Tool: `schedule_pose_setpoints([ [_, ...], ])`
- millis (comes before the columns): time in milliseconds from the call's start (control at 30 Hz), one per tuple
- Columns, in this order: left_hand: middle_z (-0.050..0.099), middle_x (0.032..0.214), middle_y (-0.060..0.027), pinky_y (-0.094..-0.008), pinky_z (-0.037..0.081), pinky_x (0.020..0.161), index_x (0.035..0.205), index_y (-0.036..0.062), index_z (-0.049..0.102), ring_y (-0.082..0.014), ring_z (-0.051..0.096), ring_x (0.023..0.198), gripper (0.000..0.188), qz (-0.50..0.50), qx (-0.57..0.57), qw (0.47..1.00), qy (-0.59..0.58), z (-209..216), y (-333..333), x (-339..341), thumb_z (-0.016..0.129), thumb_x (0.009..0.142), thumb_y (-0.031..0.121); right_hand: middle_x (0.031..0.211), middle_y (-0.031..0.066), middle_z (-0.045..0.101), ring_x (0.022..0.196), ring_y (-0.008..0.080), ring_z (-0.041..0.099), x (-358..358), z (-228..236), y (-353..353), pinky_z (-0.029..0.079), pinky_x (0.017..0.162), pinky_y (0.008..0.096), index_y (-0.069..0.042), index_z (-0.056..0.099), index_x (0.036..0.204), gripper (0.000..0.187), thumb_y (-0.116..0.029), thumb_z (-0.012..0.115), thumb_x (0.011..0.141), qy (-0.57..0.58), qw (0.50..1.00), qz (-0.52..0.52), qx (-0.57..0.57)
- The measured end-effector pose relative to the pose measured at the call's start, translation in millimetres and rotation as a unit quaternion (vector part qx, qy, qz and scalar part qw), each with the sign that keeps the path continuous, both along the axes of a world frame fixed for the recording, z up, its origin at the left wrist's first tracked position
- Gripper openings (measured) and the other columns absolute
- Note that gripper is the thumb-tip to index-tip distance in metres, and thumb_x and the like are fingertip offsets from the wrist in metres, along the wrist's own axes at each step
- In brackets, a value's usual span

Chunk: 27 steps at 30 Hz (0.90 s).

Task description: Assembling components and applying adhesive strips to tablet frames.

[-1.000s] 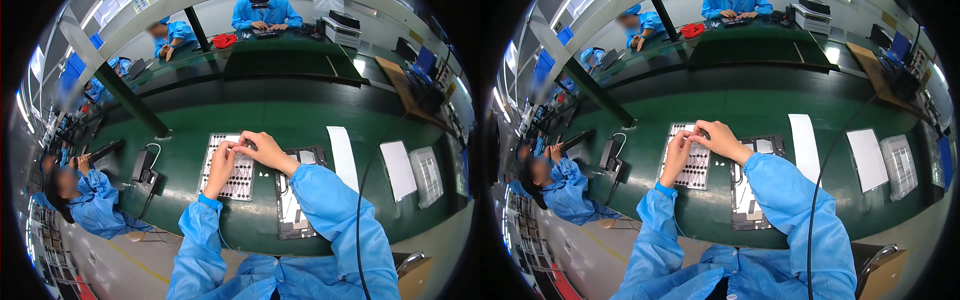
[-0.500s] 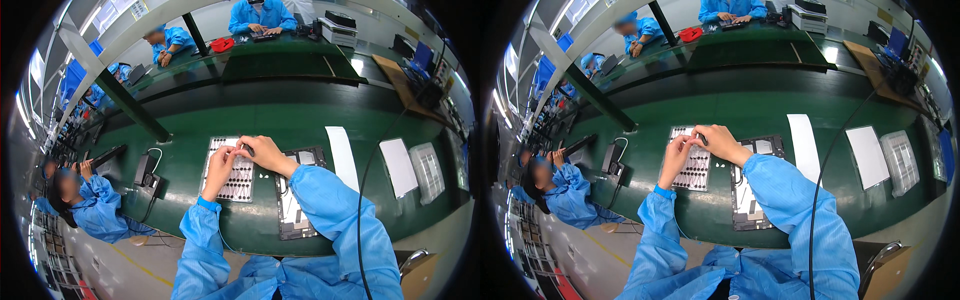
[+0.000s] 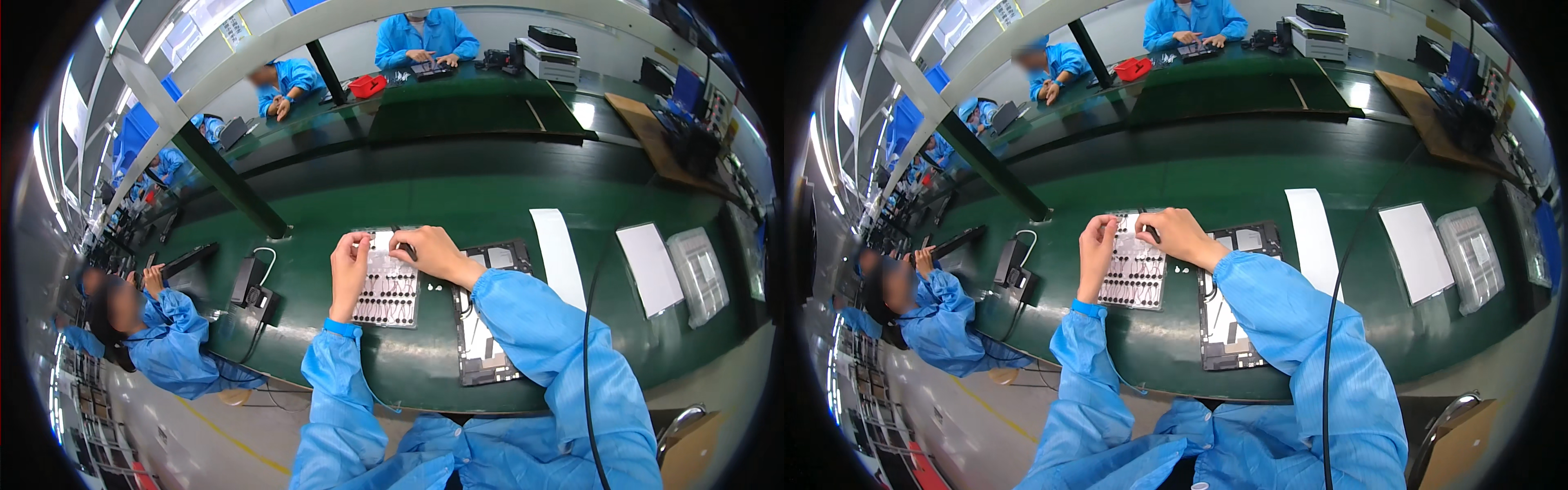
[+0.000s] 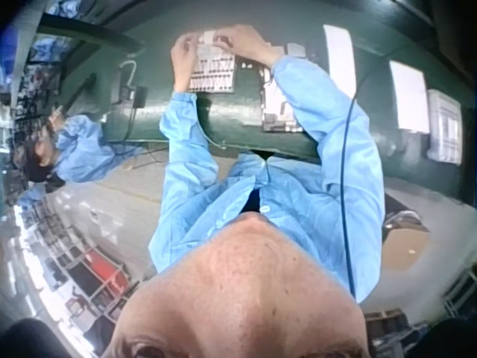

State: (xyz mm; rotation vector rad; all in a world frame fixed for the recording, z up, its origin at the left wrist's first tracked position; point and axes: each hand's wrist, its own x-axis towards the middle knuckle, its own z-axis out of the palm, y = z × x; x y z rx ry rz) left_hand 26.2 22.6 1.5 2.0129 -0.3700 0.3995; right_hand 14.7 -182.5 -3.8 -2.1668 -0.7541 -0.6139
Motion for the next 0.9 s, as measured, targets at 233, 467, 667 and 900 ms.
schedule_pose_setpoints([
  [233, 0.066, 0.081, -0.0012, -0.0244, 0.042, 0.055, 0.104, -0.0009, 0.068, -0.0056, 0.048, 0.061, 0.017, -0.042, 0.001, 0.999, -0.009, 0.4, -33.3, -9.1, 0.062, 0.098, 0.014, 0.079, 0.0081, 0.071, 0.067, 0.0278, 0.067, -15.1, 27.1, -20.5, 0.052, 0.06, 0.036, -0.009, 0.07, 0.095, 0.015, -0.021, 0.074, 0.087, -0.058, 0.99, -0.023, 0.126],
  [467, 0.066, 0.085, 0.0018, -0.0198, 0.041, 0.062, 0.104, -0.002, 0.068, -0.0022, 0.051, 0.07, 0.018, -0.215, -0.067, 0.971, 0.075, 39.1, -106.0, -33.7, 0.064, 0.099, 0.014, 0.079, 0.0061, 0.072, 0.061, 0.0229, 0.064, -58.3, 54.4, -105.8, 0.048, 0.056, 0.0326, -0.011, 0.07, 0.1, 0.023, -0.026, 0.078, 0.085, -0.013, 0.999, -0.008, 0.034],
  [667, 0.065, 0.084, 0.0027, -0.0199, 0.043, 0.063, 0.106, -0.0011, 0.068, -0.0021, 0.053, 0.072, 0.017, -0.305, -0.044, 0.944, 0.115, 33.8, -161.4, -49.2, 0.063, 0.098, 0.014, 0.077, 0.0054, 0.072, 0.061, 0.0141, 0.064, -99.8, 40.6, -160.1, 0.047, 0.056, 0.027, -0.006, 0.07, 0.099, 0.014, -0.016, 0.074, 0.09, 0.013, 0.995, -0.062, 0.074],
  [900, 0.071, 0.084, -0.0044, -0.0255, 0.043, 0.053, 0.1, 0.0019, 0.07, -0.0088, 0.052, 0.056, 0.014, -0.244, 0.019, 0.97, 0.012, 38.6, -205.3, -93.0, 0.071, 0.091, 0.012, 0.073, 0.0003, 0.063, 0.071, 0.0046, 0.06, -128.3, 14.7, -177.6, 0.046, 0.066, 0.0207, -0.001, 0.066, 0.094, 0.016, -0.016, 0.064, 0.098, 0.184, 0.928, -0.033, 0.322],
])
